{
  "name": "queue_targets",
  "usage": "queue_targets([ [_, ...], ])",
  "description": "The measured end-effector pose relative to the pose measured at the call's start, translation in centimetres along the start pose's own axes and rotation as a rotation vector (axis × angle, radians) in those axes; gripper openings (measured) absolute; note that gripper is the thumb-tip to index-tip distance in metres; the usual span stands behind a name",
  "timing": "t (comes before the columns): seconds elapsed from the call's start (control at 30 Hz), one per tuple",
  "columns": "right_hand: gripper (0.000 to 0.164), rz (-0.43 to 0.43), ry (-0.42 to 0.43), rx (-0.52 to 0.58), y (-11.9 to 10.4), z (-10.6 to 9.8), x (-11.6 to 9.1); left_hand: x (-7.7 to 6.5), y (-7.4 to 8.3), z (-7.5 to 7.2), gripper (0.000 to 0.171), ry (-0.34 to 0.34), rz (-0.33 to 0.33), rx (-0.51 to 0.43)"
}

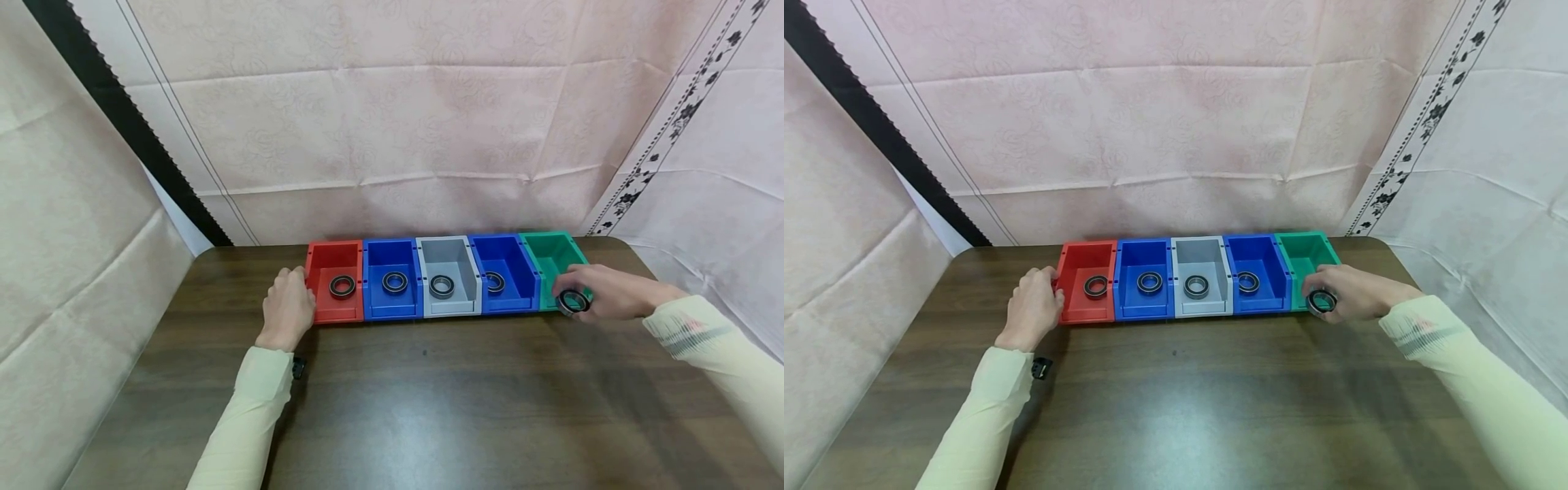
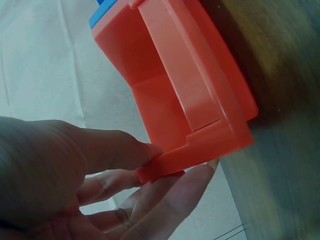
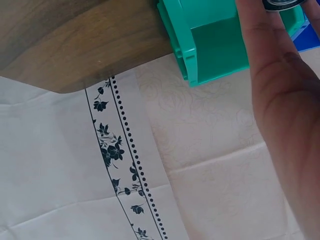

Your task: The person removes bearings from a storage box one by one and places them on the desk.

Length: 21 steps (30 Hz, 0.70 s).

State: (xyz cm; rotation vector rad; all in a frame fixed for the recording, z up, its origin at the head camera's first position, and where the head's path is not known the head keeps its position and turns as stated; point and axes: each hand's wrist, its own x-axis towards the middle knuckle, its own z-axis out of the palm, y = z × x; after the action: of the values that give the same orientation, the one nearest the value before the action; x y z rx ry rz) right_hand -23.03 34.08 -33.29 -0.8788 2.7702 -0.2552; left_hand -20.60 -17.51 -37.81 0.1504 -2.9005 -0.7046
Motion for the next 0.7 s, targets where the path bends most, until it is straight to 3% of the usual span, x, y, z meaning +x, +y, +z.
queue_targets([
  [0.57, 0.040, 0.000, -0.024, 0.108, 0.2, 2.2, -1.2, 0.0, 0.1, 0.0, 0.041, 0.002, -0.010, 0.001],
  [0.7, 0.040, -0.037, -0.007, 0.095, 0.4, 3.0, -1.4, 0.1, 0.0, 0.0, 0.039, 0.001, 0.000, 0.009],
])
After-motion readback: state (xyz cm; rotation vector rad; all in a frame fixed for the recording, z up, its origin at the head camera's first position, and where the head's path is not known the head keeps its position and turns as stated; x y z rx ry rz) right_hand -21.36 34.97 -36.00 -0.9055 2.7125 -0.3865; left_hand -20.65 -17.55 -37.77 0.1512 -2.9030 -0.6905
